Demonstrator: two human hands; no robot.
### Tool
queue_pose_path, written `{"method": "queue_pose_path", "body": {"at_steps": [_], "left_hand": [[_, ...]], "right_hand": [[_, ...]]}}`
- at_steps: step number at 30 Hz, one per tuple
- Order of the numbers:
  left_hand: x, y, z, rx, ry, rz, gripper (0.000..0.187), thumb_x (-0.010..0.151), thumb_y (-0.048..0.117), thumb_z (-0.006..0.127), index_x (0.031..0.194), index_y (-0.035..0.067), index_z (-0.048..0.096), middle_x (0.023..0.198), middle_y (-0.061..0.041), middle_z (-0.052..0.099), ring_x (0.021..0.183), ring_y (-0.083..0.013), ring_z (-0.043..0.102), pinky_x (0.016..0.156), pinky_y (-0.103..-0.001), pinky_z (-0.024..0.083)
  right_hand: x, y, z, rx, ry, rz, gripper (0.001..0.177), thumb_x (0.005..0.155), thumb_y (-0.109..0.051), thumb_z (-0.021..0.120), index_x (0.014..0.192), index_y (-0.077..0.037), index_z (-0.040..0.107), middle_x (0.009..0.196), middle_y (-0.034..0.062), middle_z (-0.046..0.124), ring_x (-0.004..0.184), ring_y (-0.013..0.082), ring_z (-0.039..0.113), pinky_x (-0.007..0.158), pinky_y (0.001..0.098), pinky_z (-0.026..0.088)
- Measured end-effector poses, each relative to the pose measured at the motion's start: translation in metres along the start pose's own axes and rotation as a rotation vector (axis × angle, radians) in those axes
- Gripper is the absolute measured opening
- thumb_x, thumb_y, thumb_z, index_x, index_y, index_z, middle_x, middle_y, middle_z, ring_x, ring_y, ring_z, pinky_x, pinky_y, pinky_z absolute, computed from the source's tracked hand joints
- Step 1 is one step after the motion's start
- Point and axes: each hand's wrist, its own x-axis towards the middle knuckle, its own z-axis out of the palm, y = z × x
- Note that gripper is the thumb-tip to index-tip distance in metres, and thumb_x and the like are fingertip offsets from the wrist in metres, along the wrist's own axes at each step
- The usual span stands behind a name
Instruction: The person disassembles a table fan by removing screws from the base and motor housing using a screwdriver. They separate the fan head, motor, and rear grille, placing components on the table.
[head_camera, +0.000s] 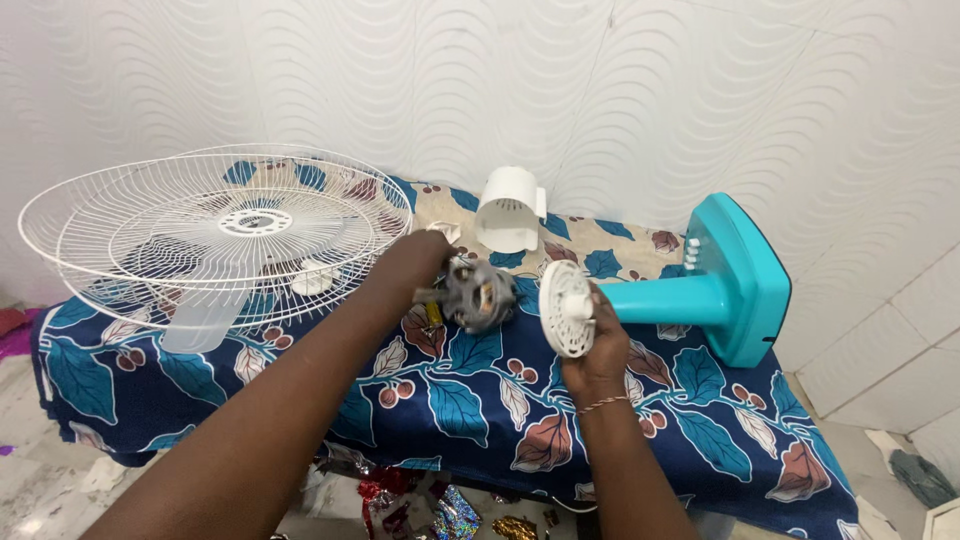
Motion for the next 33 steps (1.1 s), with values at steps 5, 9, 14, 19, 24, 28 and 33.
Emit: {"method": "queue_pose_path", "body": {"at_steps": [5,9,14,19,24,28,33], "left_hand": [[-0.010,0.017,-0.015,0.072,0.169,0.259,0.028,0.088,0.008,0.069,0.115,0.011,0.074,0.111,-0.012,0.069,0.100,-0.0303,0.070,0.084,-0.043,0.055],[-0.007,0.031,-0.028,0.095,0.120,0.288,0.029,0.084,0.004,0.070,0.112,0.010,0.076,0.112,-0.008,0.070,0.105,-0.0262,0.070,0.085,-0.040,0.056],[-0.013,0.049,-0.026,-0.127,0.158,0.301,0.037,0.085,0.000,0.068,0.121,0.009,0.072,0.119,-0.009,0.068,0.103,-0.0248,0.071,0.090,-0.038,0.056],[-0.027,0.072,-0.021,-0.265,0.200,0.326,0.058,0.076,-0.009,0.064,0.131,0.009,0.067,0.132,-0.009,0.061,0.111,-0.0274,0.068,0.095,-0.037,0.055],[-0.046,0.082,-0.018,-0.465,0.128,0.348,0.070,0.076,-0.003,0.069,0.141,-0.002,0.045,0.156,-0.012,0.034,0.117,-0.0337,0.062,0.096,-0.041,0.051],[-0.047,0.080,-0.019,-0.384,0.183,0.483,0.057,0.084,-0.004,0.065,0.140,0.001,0.056,0.159,-0.009,0.040,0.122,-0.0327,0.063,0.098,-0.040,0.053],[-0.046,0.071,-0.022,-0.149,0.116,0.457,0.040,0.090,0.010,0.070,0.129,0.007,0.066,0.151,-0.006,0.049,0.113,-0.0269,0.068,0.096,-0.039,0.055]], "right_hand": [[-0.002,-0.003,0.003,0.002,-0.007,0.017,0.036,0.096,-0.015,0.057,0.128,0.001,0.062,0.119,0.0123,0.072,0.108,0.0241,0.071,0.097,0.0370,0.057],[0.000,-0.005,-0.011,0.108,-0.009,-0.005,0.035,0.099,-0.023,0.057,0.127,-0.005,0.066,0.107,0.0051,0.073,0.088,0.0182,0.071,0.069,0.0297,0.056],[0.005,-0.005,-0.030,0.181,0.145,0.007,0.031,0.101,-0.026,0.051,0.119,-0.007,0.067,0.090,0.0014,0.069,0.066,0.0140,0.064,0.051,0.0258,0.047],[0.015,-0.005,-0.050,0.409,0.004,-0.012,0.020,0.100,-0.020,0.050,0.101,-0.008,0.066,0.072,0.0000,0.059,0.049,0.0112,0.050,0.042,0.0258,0.037],[0.019,-0.006,-0.053,0.378,0.088,0.007,0.020,0.099,-0.019,0.049,0.100,-0.007,0.066,0.070,-0.0003,0.057,0.049,0.0106,0.048,0.043,0.0243,0.033],[0.016,-0.007,-0.047,0.361,0.080,0.013,0.019,0.099,-0.019,0.049,0.099,-0.008,0.064,0.072,-0.0008,0.058,0.050,0.0111,0.049,0.044,0.0243,0.034],[0.010,-0.011,-0.039,0.380,0.031,0.002,0.020,0.100,-0.019,0.050,0.100,-0.006,0.065,0.070,0.0001,0.057,0.049,0.0106,0.048,0.043,0.0242,0.034]]}}
